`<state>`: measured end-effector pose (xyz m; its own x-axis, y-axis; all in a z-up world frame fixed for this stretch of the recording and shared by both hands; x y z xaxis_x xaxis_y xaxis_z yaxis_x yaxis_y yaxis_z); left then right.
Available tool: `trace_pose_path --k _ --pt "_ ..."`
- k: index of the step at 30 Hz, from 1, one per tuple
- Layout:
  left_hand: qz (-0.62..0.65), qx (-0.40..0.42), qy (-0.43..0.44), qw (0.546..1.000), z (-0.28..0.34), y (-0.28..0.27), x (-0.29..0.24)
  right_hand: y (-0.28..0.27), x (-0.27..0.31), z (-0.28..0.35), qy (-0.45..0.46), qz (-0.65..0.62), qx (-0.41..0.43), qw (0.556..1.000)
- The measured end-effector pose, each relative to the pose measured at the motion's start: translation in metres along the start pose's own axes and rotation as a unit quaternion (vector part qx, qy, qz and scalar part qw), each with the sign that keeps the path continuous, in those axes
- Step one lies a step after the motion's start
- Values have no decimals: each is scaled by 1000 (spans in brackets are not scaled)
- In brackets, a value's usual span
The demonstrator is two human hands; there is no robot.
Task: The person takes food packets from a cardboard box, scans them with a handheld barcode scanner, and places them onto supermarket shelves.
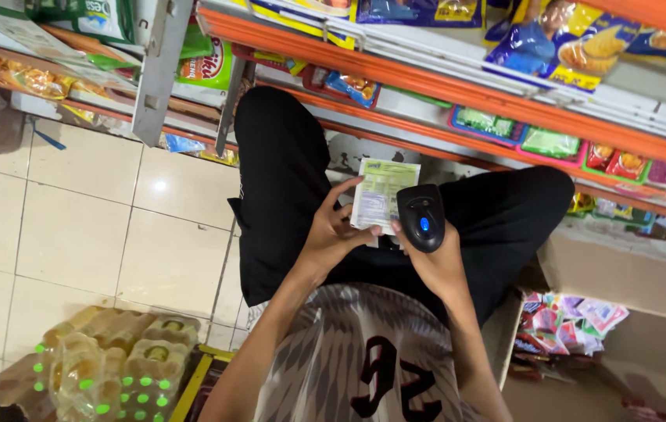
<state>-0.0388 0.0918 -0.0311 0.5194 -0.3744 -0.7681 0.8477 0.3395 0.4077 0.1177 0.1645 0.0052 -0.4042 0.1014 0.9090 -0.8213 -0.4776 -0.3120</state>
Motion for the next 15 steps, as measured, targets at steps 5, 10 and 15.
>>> trace_pose_path --k 5,10,15 --pt "394 -34 -147 907 -26 -12 56 -8 7 -3 5 -56 -28 998" --pt "387 20 -100 917 -19 10 31 -27 14 2 -27 -61 -41 997" --pt "445 7 -139 885 -4 26 24 -41 6 12 -12 -112 -69 991"
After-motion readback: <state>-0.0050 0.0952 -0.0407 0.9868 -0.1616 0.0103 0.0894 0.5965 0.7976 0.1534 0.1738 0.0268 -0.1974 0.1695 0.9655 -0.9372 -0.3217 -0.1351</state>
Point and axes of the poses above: each hand's wrist, its own z-axis away from the middle knuckle, its own y-axis out of the palm, x = y × z, the point moved 9 cm from there along -z, towards the middle knuckle, and after that the axes turned 3 degrees about -y, right-handed, at the moved point
